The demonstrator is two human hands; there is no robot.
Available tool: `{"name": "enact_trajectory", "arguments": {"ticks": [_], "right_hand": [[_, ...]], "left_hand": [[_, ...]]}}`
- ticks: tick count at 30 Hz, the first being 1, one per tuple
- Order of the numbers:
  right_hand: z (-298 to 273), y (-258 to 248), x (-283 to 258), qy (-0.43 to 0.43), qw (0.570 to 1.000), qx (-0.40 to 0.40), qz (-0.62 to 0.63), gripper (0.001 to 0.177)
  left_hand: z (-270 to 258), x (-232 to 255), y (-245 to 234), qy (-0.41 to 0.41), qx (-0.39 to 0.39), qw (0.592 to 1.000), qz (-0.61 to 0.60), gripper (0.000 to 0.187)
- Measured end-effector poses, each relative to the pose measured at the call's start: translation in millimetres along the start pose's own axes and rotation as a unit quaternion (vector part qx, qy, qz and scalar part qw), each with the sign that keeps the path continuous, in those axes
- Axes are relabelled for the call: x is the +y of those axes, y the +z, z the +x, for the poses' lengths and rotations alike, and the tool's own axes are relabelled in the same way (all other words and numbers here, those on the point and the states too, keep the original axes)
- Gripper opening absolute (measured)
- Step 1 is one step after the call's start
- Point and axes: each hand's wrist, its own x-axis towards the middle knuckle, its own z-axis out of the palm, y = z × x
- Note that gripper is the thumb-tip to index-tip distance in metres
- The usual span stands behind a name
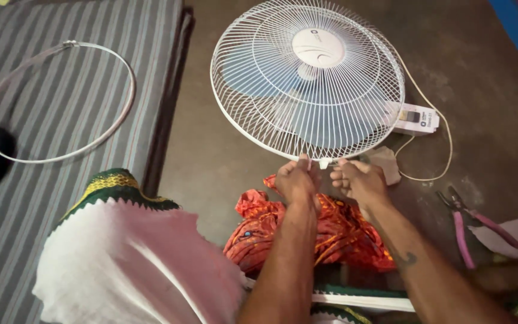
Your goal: The person assembles a table fan by attaching the front grille to the fan head, securing it with a central cap, and then attaching a circular frame to the base. They use a cloth to wipe the grille and a screwdriver to tighten the cap.
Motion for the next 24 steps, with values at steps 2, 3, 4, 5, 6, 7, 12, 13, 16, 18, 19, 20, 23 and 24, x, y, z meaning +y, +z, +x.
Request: {"name": "enact_trajectory", "arguments": {"ticks": [2,3,4,5,6,7,12,13,16,18,19,20,23,24], "right_hand": [[1.3,-4.5,0.1,-0.005,1.0,-0.027,-0.012,0.023],[1.7,-7.2,2.2,-0.007,0.999,-0.039,-0.018,0.024],[4.1,-9.8,2.7,-0.015,0.999,-0.039,-0.021,0.024],[7.0,-10.6,3.6,-0.024,0.999,-0.038,-0.024,0.024],[9.9,-10.2,5.2,-0.032,0.998,-0.038,-0.027,0.026],[12.5,-9.5,6.6,-0.035,0.998,-0.037,-0.032,0.026],[15.1,-5.4,4.0,-0.042,0.998,-0.045,-0.03,0.029],[13.6,-4.9,1.7,-0.019,0.998,-0.051,-0.03,0.03],[6.2,-2.7,-5.2,0.043,0.999,-0.028,-0.005,0.03],[3.7,1.6,-8.6,0.065,0.996,0.04,0.048,0.028],[2.8,3.7,-8.8,0.062,0.995,0.037,0.068,0.026],[0.9,6.0,-7.3,0.06,0.994,0.036,0.088,0.025],[0.8,10.3,-4.0,0.008,0.997,0.046,0.054,0.03],[1.3,10.9,-2.6,-0.019,0.998,0.052,0.026,0.035]], "left_hand": [[-3.2,-2.0,1.1,0.017,0.026,0.999,0.004,0.011],[-6.3,-4.8,1.7,0.039,0.034,0.999,0.009,0.013],[-9.1,-6.4,4.2,0.06,0.04,0.997,0.013,0.015],[-11.8,-7.1,6.0,0.071,0.047,0.996,0.025,0.016],[-14.4,-7.4,6.9,0.082,0.055,0.994,0.039,0.017],[-17.0,-7.4,7.7,0.094,0.063,0.992,0.052,0.018],[-22.5,-0.6,7.3,0.082,0.052,0.994,0.049,0.017],[-22.1,0.4,7.2,0.083,0.047,0.995,0.041,0.017],[-20.8,0.6,8.6,0.071,0.043,0.996,0.042,0.015],[-19.0,-0.5,10.7,0.075,0.046,0.995,0.054,0.014],[-17.6,-1.3,10.9,0.077,0.048,0.994,0.06,0.014],[-16.5,-2.2,10.5,0.078,0.052,0.994,0.056,0.014],[-12.3,-5.3,15.8,0.088,0.05,0.994,0.036,0.016],[-11.0,-6.4,18.1,0.094,0.041,0.995,0.019,0.018]]}}
